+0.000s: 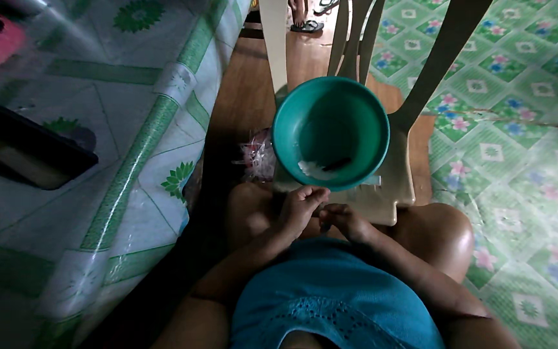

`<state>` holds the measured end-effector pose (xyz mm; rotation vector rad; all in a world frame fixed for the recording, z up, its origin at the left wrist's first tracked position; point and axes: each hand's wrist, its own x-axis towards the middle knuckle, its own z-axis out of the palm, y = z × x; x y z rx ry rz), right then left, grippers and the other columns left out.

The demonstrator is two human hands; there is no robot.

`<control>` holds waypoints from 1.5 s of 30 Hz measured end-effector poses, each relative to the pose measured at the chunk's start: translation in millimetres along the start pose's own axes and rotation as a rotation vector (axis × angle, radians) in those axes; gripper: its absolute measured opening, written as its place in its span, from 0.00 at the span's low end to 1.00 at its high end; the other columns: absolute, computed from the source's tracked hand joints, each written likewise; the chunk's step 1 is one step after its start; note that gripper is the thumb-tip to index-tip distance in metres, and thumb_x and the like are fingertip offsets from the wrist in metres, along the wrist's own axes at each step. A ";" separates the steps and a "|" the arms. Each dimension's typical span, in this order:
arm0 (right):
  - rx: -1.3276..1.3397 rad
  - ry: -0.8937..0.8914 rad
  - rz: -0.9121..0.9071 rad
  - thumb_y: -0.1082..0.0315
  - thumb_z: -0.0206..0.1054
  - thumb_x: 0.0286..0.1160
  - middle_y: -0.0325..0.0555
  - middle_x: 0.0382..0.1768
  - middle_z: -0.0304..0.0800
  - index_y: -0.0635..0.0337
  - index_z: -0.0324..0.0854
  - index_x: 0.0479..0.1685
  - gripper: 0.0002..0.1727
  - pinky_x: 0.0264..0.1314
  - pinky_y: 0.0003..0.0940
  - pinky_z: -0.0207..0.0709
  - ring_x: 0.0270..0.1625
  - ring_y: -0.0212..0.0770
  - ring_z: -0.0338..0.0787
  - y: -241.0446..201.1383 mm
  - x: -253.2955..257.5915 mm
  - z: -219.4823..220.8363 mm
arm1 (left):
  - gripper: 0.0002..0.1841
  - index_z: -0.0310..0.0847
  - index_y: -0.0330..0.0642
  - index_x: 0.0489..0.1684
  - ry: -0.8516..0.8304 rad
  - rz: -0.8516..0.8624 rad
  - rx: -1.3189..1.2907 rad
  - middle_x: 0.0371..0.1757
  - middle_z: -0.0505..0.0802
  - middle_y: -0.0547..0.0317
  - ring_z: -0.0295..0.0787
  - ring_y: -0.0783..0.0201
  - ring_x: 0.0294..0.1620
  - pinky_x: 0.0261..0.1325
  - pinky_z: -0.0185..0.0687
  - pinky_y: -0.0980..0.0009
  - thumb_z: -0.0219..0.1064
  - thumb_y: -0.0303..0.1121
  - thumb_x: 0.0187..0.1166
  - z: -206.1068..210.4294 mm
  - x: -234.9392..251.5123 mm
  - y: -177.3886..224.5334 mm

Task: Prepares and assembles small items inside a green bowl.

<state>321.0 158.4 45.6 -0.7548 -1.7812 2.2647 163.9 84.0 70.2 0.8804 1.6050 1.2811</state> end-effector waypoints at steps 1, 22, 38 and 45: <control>-0.025 -0.012 0.000 0.66 0.58 0.88 0.31 0.31 0.88 0.61 0.85 0.41 0.12 0.48 0.28 0.85 0.36 0.26 0.88 0.4 0.2 0.6 | 0.09 0.91 0.38 0.43 0.017 0.015 0.038 0.38 0.94 0.62 0.90 0.73 0.42 0.53 0.86 0.73 0.72 0.36 0.80 -0.4 -1.5 0.1; -0.028 -0.015 -0.002 0.66 0.58 0.88 0.31 0.31 0.89 0.63 0.86 0.43 0.13 0.47 0.27 0.85 0.35 0.26 0.88 1.5 1.3 2.0 | 0.07 0.89 0.36 0.41 -0.009 -0.094 -0.142 0.36 0.93 0.61 0.88 0.73 0.39 0.49 0.86 0.75 0.71 0.32 0.80 3.3 -7.9 1.3; -0.134 0.061 0.015 0.66 0.61 0.88 0.33 0.33 0.91 0.64 0.87 0.47 0.12 0.47 0.26 0.86 0.36 0.24 0.90 -6.0 -0.9 5.7 | 0.06 0.88 0.35 0.38 0.000 -0.143 -0.137 0.34 0.92 0.60 0.89 0.71 0.33 0.43 0.87 0.75 0.76 0.29 0.75 4.3 -7.9 3.9; -0.567 -0.021 -0.001 0.51 0.59 0.89 0.49 0.51 0.91 0.63 0.85 0.62 0.24 0.61 0.41 0.82 0.51 0.37 0.89 -29.4 -17.5 -12.8 | 0.07 0.88 0.36 0.37 0.019 -0.105 -0.096 0.35 0.92 0.59 0.89 0.71 0.39 0.49 0.86 0.73 0.79 0.29 0.72 3.0 -6.0 2.5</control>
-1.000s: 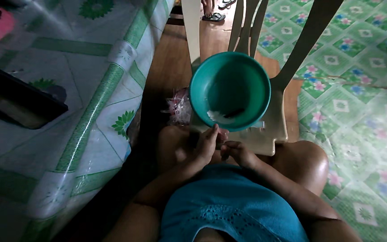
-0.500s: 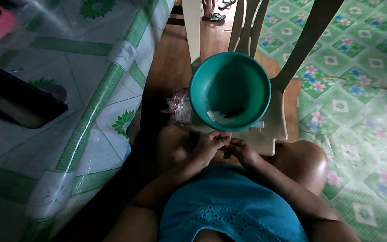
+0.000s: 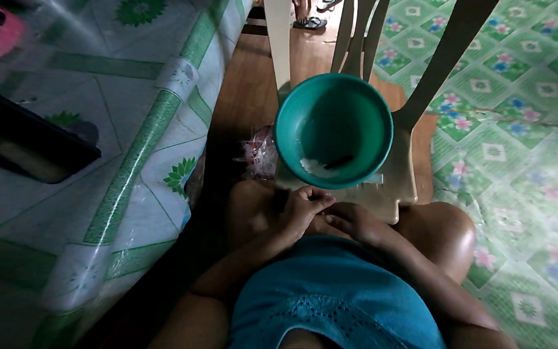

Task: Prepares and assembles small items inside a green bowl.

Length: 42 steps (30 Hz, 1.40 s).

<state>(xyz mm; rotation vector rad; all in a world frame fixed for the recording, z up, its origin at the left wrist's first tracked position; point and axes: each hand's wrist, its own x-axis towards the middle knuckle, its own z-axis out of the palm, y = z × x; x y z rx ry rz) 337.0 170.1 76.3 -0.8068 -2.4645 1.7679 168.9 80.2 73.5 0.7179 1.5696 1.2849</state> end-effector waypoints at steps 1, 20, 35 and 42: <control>-0.081 0.115 -0.051 0.52 0.63 0.86 0.51 0.51 0.91 0.64 0.87 0.58 0.23 0.60 0.44 0.84 0.52 0.41 0.90 -0.7 -5.6 -5.0 | 0.07 0.89 0.36 0.37 0.014 0.008 0.041 0.36 0.92 0.60 0.89 0.71 0.40 0.50 0.87 0.73 0.79 0.29 0.71 -0.6 0.1 0.9; -0.471 0.218 -0.484 0.64 0.74 0.65 0.42 0.63 0.88 0.50 0.93 0.41 0.08 0.66 0.60 0.73 0.67 0.50 0.82 -14.2 1.0 -50.0 | 0.08 0.93 0.38 0.34 -0.002 0.485 0.529 0.36 0.94 0.58 0.91 0.73 0.40 0.50 0.88 0.75 0.80 0.34 0.67 1.1 -3.8 -9.0; -0.622 0.447 -0.368 0.69 0.68 0.79 0.59 0.54 0.91 0.63 0.91 0.52 0.11 0.64 0.68 0.75 0.63 0.64 0.87 -20.9 44.7 -87.1 | 0.06 0.92 0.35 0.35 0.151 0.591 0.447 0.39 0.93 0.56 0.91 0.72 0.42 0.51 0.90 0.75 0.81 0.27 0.67 -28.2 12.2 18.5; -1.188 -0.083 0.207 0.72 0.67 0.77 0.60 0.60 0.90 0.63 0.88 0.56 0.13 0.74 0.74 0.66 0.70 0.66 0.83 -22.8 106.8 -94.1 | 0.08 0.91 0.37 0.39 0.362 1.020 0.427 0.41 0.93 0.57 0.89 0.71 0.47 0.56 0.85 0.74 0.76 0.33 0.75 -46.1 64.3 143.8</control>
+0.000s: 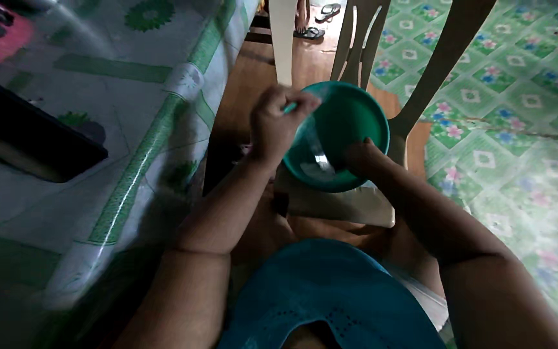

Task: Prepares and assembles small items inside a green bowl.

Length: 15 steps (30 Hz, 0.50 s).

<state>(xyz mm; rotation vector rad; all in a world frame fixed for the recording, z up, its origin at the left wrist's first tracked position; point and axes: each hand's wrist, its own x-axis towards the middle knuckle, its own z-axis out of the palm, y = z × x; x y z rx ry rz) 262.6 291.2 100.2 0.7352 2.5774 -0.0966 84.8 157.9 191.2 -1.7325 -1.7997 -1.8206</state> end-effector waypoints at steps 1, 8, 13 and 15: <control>-0.025 -0.024 -0.017 0.72 0.68 0.76 0.60 0.58 0.90 0.62 0.88 0.56 0.13 0.74 0.75 0.66 0.68 0.66 0.84 0.1 5.1 2.5 | 0.06 0.91 0.36 0.36 0.081 0.158 -0.073 0.40 0.93 0.57 0.90 0.71 0.46 0.55 0.86 0.74 0.77 0.30 0.73 1.1 17.3 2.0; -0.063 0.094 -0.068 0.77 0.69 0.72 0.60 0.56 0.90 0.66 0.89 0.51 0.11 0.72 0.72 0.69 0.65 0.64 0.86 2.3 1.6 3.8 | 0.07 0.93 0.36 0.36 -0.130 0.193 0.022 0.39 0.95 0.53 0.91 0.64 0.47 0.59 0.86 0.67 0.78 0.32 0.73 31.1 20.3 -48.2; 0.144 0.430 -0.091 0.74 0.69 0.74 0.55 0.40 0.93 0.61 0.91 0.40 0.05 0.66 0.69 0.70 0.54 0.61 0.89 19.1 -42.4 1.0 | 0.12 0.92 0.39 0.43 -0.162 -0.237 0.150 0.46 0.94 0.54 0.90 0.65 0.53 0.63 0.84 0.66 0.76 0.40 0.76 16.2 -18.5 -97.4; 0.230 0.441 -0.110 0.70 0.71 0.75 0.52 0.42 0.93 0.58 0.92 0.42 0.05 0.72 0.72 0.65 0.56 0.60 0.89 24.4 -47.4 8.0 | 0.13 0.91 0.40 0.46 -0.130 -0.401 0.101 0.48 0.94 0.55 0.91 0.67 0.53 0.62 0.86 0.66 0.76 0.41 0.76 12.5 -28.7 -108.0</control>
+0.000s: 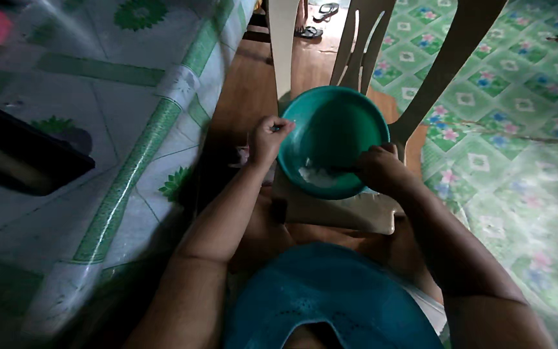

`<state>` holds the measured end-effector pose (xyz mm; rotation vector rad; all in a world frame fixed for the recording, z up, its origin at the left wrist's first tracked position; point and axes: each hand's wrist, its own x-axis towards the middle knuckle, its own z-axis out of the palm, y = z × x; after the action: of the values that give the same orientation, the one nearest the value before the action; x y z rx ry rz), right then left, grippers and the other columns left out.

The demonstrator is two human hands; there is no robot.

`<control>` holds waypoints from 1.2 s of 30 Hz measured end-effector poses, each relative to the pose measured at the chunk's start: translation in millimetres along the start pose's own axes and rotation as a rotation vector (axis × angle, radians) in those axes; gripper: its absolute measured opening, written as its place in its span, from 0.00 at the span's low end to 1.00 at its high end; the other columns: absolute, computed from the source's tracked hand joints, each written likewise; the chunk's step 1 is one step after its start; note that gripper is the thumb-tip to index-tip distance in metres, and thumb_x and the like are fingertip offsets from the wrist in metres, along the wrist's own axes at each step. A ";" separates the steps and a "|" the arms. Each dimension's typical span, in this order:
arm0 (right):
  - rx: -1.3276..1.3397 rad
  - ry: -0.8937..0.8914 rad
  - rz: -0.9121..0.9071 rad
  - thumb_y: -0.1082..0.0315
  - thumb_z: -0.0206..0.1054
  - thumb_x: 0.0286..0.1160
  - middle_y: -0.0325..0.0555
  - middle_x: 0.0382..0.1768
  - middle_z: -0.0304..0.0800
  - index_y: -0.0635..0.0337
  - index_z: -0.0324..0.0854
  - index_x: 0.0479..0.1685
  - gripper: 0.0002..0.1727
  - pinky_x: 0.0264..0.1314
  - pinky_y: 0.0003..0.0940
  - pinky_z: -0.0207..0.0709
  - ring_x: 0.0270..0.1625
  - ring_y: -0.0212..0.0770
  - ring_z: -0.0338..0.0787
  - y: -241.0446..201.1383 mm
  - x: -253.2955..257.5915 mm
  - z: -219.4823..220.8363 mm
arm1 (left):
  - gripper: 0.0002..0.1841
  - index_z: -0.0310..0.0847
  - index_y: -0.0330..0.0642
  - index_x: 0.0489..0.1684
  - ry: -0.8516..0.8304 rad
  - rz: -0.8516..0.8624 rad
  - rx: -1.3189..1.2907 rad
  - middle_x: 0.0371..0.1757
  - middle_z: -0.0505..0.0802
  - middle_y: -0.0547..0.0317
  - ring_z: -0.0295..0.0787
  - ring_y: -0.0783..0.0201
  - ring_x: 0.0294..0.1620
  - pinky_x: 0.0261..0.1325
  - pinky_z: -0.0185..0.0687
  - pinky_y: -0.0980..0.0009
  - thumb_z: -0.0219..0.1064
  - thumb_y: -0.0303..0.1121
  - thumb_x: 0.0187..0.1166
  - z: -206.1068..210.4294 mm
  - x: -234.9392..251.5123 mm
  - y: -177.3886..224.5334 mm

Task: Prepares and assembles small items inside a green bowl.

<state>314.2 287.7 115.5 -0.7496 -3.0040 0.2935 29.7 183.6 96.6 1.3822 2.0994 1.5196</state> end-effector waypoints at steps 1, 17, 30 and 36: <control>0.052 0.038 0.009 0.70 0.72 0.75 0.52 0.43 0.94 0.57 0.93 0.43 0.06 0.75 0.76 0.61 0.59 0.61 0.89 3.0 -3.9 3.8 | 0.13 0.90 0.39 0.45 0.020 -0.025 -0.044 0.47 0.94 0.56 0.91 0.68 0.51 0.60 0.87 0.67 0.77 0.40 0.76 1.0 -2.2 -7.5; 0.759 0.525 0.501 0.70 0.70 0.80 0.56 0.53 0.90 0.64 0.87 0.56 0.12 0.61 0.49 0.84 0.55 0.48 0.90 -33.8 -39.1 49.5 | 0.08 0.92 0.40 0.39 0.191 0.292 -0.113 0.40 0.94 0.60 0.89 0.72 0.47 0.56 0.84 0.75 0.78 0.35 0.73 1.4 -22.1 83.0; 0.603 0.410 0.347 0.71 0.70 0.78 0.61 0.52 0.91 0.69 0.89 0.53 0.11 0.67 0.55 0.81 0.59 0.57 0.89 -21.4 -33.9 38.7 | 0.09 0.91 0.39 0.42 0.293 0.139 -0.213 0.43 0.94 0.59 0.90 0.72 0.50 0.59 0.84 0.72 0.77 0.36 0.75 20.4 -29.6 42.9; 0.359 0.209 0.312 0.65 0.69 0.81 0.55 0.55 0.93 0.61 0.91 0.54 0.11 0.73 0.74 0.64 0.65 0.59 0.87 -20.8 -16.9 42.6 | 0.12 0.90 0.40 0.44 0.319 -0.068 -0.295 0.44 0.94 0.59 0.90 0.69 0.47 0.57 0.87 0.69 0.78 0.38 0.74 21.2 -18.4 11.0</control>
<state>316.3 254.3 77.9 -1.1214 -2.5313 0.6921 59.2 183.3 90.0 1.0110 1.9542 2.0338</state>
